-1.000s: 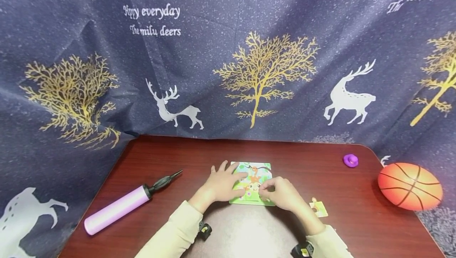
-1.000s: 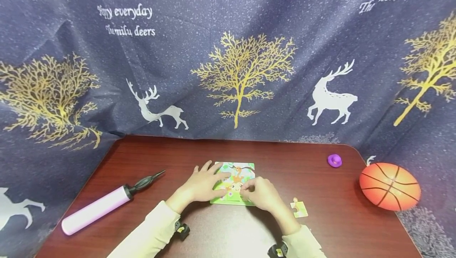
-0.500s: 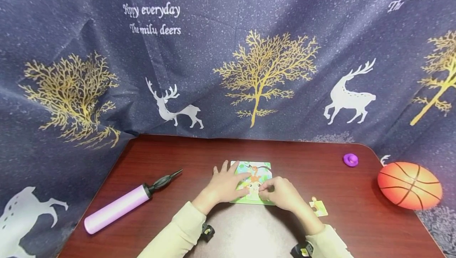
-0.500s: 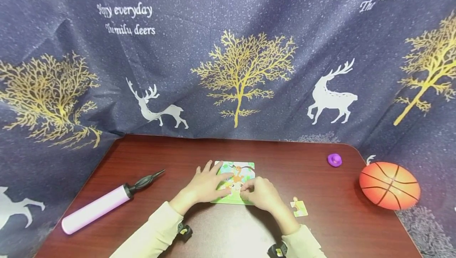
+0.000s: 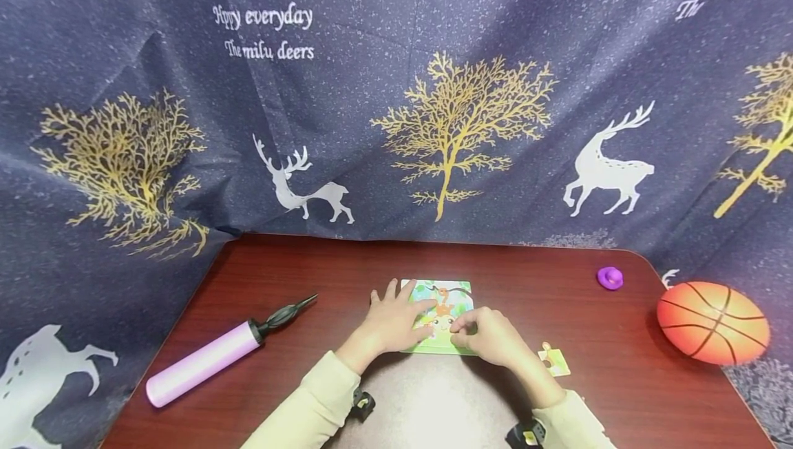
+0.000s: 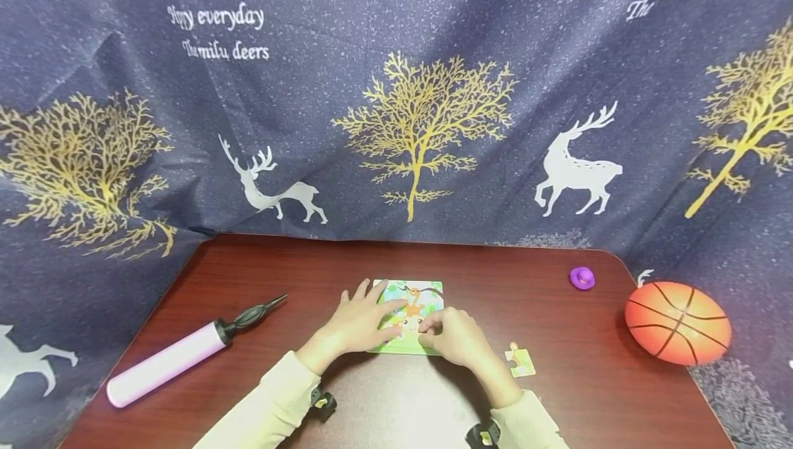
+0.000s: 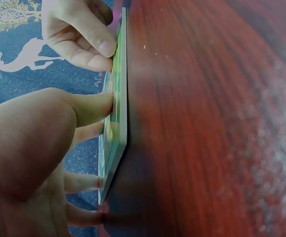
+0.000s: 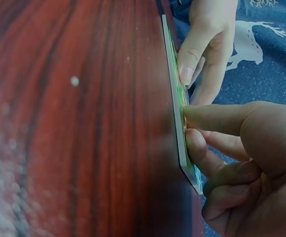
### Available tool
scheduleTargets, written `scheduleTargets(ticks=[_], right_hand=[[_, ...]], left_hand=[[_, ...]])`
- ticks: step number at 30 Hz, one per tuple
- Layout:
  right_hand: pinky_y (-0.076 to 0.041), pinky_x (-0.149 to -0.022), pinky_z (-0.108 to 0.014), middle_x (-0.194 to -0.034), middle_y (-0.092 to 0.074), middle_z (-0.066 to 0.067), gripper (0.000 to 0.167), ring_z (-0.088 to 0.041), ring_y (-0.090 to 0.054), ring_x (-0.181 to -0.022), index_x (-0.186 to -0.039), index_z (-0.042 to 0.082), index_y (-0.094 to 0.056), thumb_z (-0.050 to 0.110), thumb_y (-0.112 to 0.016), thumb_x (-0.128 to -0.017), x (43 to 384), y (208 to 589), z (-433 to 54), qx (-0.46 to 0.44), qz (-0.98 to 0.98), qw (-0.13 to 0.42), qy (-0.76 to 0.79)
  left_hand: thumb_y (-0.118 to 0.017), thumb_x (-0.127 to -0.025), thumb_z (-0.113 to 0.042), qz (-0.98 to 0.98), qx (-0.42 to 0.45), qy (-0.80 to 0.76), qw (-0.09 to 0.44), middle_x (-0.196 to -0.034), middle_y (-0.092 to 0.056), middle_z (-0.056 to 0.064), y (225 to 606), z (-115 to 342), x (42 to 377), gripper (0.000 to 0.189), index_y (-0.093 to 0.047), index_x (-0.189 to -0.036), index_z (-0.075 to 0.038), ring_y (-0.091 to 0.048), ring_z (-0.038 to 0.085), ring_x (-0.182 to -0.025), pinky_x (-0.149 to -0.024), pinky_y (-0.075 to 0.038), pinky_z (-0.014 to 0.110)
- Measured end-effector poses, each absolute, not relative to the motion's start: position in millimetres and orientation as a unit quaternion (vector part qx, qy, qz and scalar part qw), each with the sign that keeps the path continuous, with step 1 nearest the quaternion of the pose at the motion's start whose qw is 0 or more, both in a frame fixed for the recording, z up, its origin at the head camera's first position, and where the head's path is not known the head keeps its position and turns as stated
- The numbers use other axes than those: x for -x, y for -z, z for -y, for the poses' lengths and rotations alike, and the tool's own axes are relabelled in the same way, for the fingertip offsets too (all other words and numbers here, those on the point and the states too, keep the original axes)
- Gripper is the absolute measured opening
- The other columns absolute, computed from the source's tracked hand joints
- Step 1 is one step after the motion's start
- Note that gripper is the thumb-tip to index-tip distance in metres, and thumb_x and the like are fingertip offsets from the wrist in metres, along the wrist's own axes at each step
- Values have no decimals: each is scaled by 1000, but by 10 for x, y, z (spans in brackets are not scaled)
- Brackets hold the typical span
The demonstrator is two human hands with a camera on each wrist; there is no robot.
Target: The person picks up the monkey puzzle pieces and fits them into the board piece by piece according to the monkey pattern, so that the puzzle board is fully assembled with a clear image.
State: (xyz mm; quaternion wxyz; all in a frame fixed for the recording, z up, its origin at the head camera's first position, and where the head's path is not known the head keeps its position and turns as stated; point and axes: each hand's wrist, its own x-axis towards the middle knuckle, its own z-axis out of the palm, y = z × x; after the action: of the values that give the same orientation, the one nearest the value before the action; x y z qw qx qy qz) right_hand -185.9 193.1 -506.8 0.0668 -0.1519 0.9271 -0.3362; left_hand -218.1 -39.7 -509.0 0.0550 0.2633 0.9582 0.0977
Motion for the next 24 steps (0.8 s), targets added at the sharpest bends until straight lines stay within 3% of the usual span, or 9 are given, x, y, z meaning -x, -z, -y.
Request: scheduleTargets(ticks=[6, 14, 18, 24], right_hand=[[-48, -61, -29, -74, -64, 14, 7, -6, -54, -62, -91, 20, -79, 21, -82, -86, 1847, 5055, -1990, 158, -920, 69, 352], [-50, -70, -27, -74, -65, 18, 10, -1, -60, -68, -95, 23, -78, 25, -84, -87, 1804, 5058, -2338, 164, -924, 27, 343], [-53, -73, -31, -79, -67, 19, 17, -2, -62, -72, -99, 23, -79, 31, -87, -86, 1751, 5028, -2615, 162, -929, 1, 332], [-55, -74, -31, -91, -69, 12, 32, -7, -65, -85, -106, 22, -78, 34, -92, -80, 1614, 5017, -3096, 175, -926, -20, 333]], left_hand=[[-58, -97, -58, -957, -271, -95, 51, -165, -35, 15, 5120, 384, 2195, 58, -55, -151, -39, -29, 49, -149, -105, -29, 80], [-56, -99, -51, -950, -298, -82, 43, -166, -37, 1, 5143, 336, 2192, 57, -55, -152, -29, -32, 30, -152, -110, -32, 71], [-57, -97, -52, -951, -297, -77, 41, -165, -37, 1, 5145, 297, 2194, 59, -55, -150, -27, -34, 31, -151, -110, -35, 68], [-58, -95, -63, -953, -294, -66, 38, -164, -39, 4, 5166, 234, 2199, 68, -49, -156, -34, -34, 36, -150, -106, -37, 72]])
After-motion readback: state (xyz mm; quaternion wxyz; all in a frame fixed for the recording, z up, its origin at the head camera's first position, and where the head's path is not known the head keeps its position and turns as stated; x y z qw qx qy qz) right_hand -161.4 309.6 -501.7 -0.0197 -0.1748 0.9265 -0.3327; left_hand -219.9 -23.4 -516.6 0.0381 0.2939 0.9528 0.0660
